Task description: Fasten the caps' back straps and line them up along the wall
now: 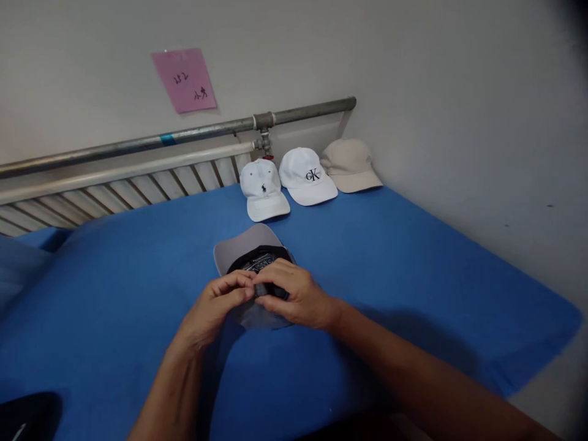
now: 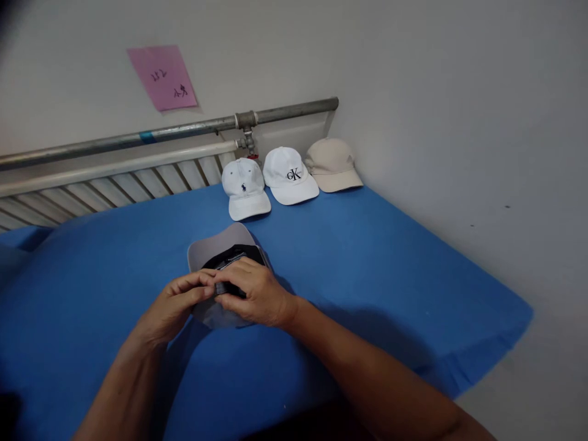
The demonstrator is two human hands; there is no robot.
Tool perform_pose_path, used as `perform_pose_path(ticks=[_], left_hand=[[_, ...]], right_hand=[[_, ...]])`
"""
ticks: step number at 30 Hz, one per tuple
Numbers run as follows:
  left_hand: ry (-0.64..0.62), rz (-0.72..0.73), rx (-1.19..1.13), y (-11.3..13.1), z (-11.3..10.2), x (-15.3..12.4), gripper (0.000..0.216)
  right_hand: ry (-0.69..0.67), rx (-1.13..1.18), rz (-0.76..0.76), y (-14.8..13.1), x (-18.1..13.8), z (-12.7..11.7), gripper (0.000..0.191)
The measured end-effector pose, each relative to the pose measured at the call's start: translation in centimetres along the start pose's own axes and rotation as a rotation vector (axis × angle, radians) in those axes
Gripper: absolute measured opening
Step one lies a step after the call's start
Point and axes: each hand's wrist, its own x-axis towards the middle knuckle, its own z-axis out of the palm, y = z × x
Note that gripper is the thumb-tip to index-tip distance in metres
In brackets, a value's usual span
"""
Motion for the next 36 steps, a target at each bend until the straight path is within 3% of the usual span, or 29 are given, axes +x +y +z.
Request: perform_pose_path(ticks=[19,33,36], left_hand=[[0.007,0.019,0.035,0.4,0.4,0.1,0.008],[-0.012,0.024,0.026,0.9,-0.6,-0.4,0.005],[-0.003,0.013,0.012,1.1,-0.6,-0.5,0.007]], right_hand=[[-0.006,0.009,0.055,-0.1,0.0,0.1,0.023],[0.007,-0.062,0.048,-0.3,0.2,0.1,0.018],[-0.031,0.027,0.14,-0.5,0.3,-0.2,0.019]])
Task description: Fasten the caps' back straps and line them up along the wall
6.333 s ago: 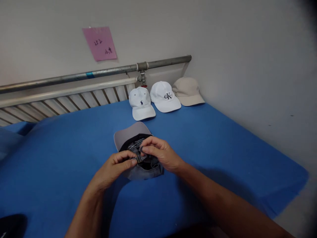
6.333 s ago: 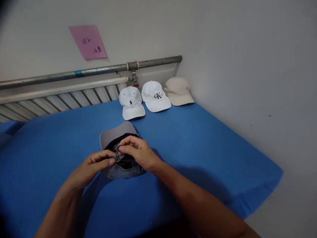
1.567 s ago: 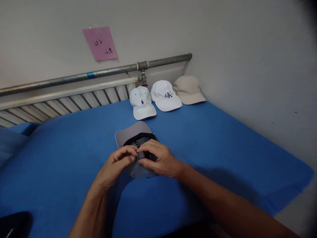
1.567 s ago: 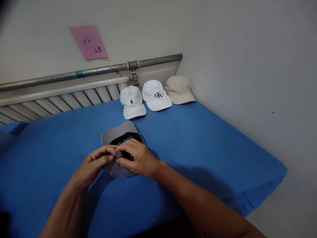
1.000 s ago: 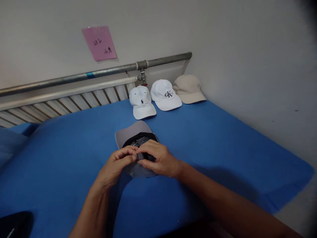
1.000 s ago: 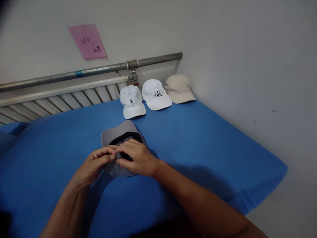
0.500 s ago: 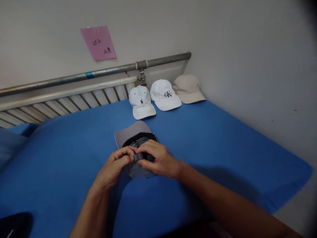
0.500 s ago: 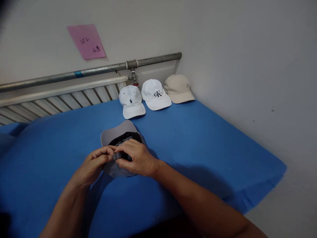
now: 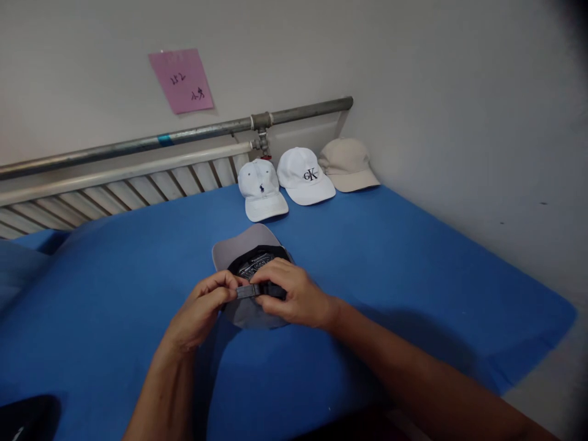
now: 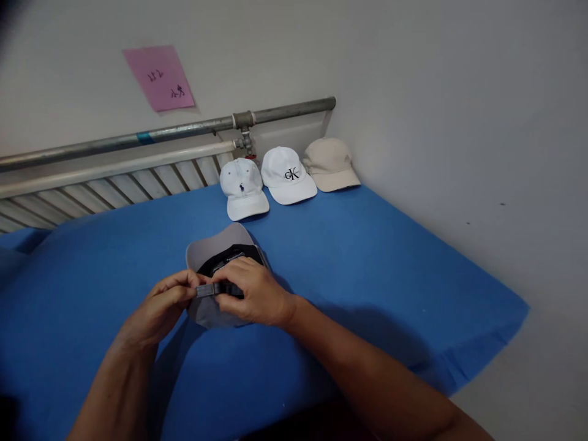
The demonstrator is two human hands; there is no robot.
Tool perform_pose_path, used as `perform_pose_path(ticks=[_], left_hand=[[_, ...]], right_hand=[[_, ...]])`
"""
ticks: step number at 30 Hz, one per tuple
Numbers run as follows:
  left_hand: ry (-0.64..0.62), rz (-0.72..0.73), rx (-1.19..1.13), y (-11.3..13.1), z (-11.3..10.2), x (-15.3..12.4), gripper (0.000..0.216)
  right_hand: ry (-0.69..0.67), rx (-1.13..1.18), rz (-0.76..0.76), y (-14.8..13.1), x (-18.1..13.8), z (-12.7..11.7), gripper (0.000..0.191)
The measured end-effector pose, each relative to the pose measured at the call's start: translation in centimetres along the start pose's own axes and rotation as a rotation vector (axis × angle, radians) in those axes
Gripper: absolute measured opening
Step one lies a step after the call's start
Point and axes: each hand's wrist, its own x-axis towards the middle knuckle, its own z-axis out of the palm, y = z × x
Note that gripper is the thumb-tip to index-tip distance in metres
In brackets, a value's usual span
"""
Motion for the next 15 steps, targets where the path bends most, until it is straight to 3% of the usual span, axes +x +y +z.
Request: perform_pose_path(ticks=[4,7,10,13,15], left_hand=[[-0.027,-0.011,-0.01,0.0,-0.2,-0.2,0.009],[-0.064,-0.021,0.014,-0.2,-0.5,-0.3,0.007],[-0.144,-0.012,0.035,-0.3,-0.7,-0.4,0.004],[-0.255,-0.018,0.014,-0.2,-0.9,-0.4,0.02],[-0.262,-0.018,0.035,-0.1,-1.0,-0.4,0.023]], right_hand=[[-0.186,0.209,0.333,-0.1,0.0,-0.7,0.037],[-0.285,0.353,0.514,-0.1,0.0,-1.0,0.035],[-0.234,0.486,0.577,-0.4,0.2,-1.2,0.027],[-0.112,0.598,0.563,-0.6,0.5,-1.4,0.021],[-0.06,0.634,0.541,-0.6,0.6,-1.4,0.018]])
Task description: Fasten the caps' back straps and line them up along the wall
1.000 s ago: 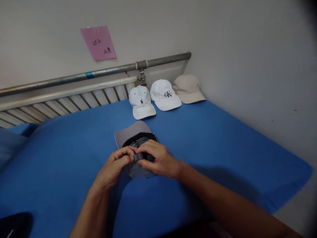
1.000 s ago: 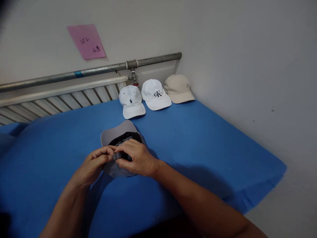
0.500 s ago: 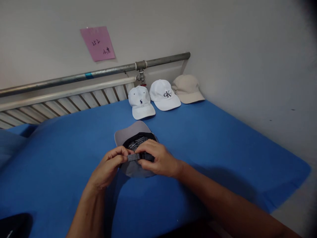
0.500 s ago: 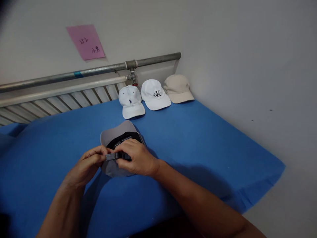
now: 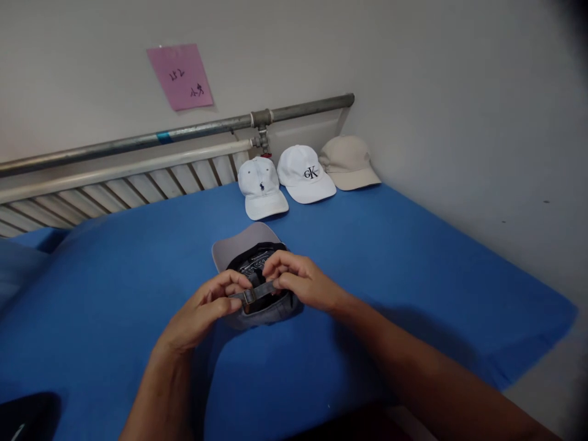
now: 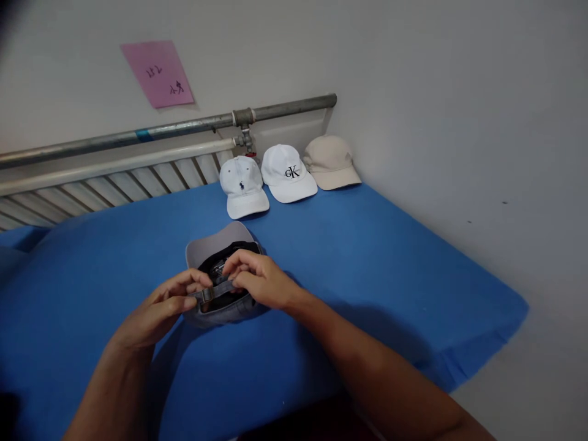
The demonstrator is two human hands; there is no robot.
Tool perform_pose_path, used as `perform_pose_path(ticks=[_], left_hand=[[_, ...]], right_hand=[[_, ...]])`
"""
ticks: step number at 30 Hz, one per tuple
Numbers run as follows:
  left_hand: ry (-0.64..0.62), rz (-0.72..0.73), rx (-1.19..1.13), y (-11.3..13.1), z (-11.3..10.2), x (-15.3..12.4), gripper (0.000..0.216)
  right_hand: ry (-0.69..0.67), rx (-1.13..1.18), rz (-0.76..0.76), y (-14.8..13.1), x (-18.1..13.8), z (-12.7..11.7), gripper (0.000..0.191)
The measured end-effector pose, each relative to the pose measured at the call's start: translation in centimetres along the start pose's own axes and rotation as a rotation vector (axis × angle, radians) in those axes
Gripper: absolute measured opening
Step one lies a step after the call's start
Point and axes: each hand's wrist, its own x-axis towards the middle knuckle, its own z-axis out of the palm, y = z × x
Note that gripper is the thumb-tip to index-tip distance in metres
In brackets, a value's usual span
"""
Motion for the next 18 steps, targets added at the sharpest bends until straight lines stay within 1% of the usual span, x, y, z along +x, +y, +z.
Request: perform_pose_path(ticks=[2,4,7,9,11,13,15,17,18], left_hand=[[0.044,-0.003,0.06,0.0,0.1,0.0,0.019],[0.1,-0.008,0.103,0.0,0.2,0.1,0.022],[0.152,-0.031,0.066,-0.2,0.7,0.3,0.035],[0.171,-0.052,0.023,-0.4,1.0,0.5,0.037],[0.204,-0.058,0.008,-0.5,1.2,0.7,0.033],[0.246,-0.047,0.013,-0.4,1.3,0.8,0.03],[0.276,-0.026,0.025,-0.1,1.4,0.8,0.028],[0.281,-0.012,0.035,0.0,1.3,0.6,0.028],[0.272,-0.011,0.041,0.1,1.2,0.5,0.028]], right_hand=[[0.018,-0.001,-0.031,0.1,0.0,0.0,0.016],[0.04,-0.012,-0.061,0.2,0.0,0.0,0.015],[0.097,-0.011,-0.108,0.1,-0.1,0.1,0.012],[0.145,-0.018,-0.144,0.1,-0.2,0.2,0.01],[0.197,-0.027,-0.172,0.2,-0.1,0.4,0.01],[0.255,0.011,-0.169,0.5,0.2,0.6,0.008],[0.305,0.105,-0.14,1.0,0.6,0.7,0.005],[0.316,0.196,-0.107,1.3,0.9,0.6,0.004],[0.3,0.215,-0.089,1.3,0.9,0.5,0.005]])
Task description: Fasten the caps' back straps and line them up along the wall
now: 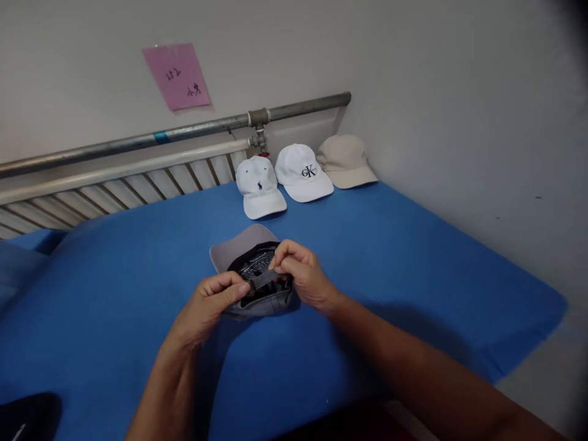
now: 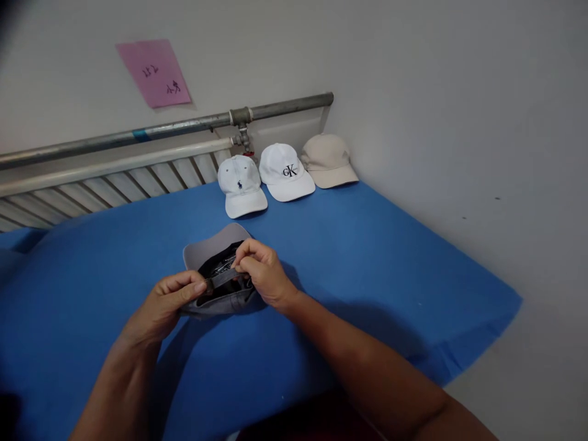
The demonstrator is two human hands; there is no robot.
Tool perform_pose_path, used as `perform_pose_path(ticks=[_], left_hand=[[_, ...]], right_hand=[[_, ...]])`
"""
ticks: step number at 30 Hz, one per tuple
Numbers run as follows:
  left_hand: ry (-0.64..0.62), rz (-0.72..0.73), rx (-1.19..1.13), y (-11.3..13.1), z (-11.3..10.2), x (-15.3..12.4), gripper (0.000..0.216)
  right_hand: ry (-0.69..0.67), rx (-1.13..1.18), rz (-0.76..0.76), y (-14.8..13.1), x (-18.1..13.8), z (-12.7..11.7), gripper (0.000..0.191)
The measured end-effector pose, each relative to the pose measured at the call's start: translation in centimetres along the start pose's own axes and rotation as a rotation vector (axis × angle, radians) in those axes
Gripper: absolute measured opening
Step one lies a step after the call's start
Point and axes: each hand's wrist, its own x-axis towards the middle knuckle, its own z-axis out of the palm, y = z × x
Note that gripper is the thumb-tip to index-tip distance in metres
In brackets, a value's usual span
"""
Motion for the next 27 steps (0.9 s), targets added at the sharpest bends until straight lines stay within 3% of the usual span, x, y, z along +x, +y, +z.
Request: perform_pose_path(ticks=[7,15,20,24,27], left_hand=[[-0.025,-0.038,-0.092,-0.7,-1.1,0.0,0.029],[0.059,0.04,-0.193,-0.4,-1.8,-0.1,0.032],[0.067,0.052,-0.189,-0.8,-2.2,-0.2,0.034],[-0.046,0.043,-0.107,-1.0,-2.7,-0.3,0.029],[-0.159,0.066,0.019,-0.6,-3.2,-0.7,0.02]], right_hand=[[-0.295,-0.147,0.154,-1.3,0.0,-1.5,0.014],[-0.383,-0.213,0.169,-1.9,0.4,-3.0,0.026],[-0.327,0.006,0.128,-2.3,0.4,-3.3,0.013],[-0.21,0.176,0.091,-2.4,0.6,-3.5,0.015],[-0.203,0.26,0.11,-2.5,0.6,-3.8,0.018]])
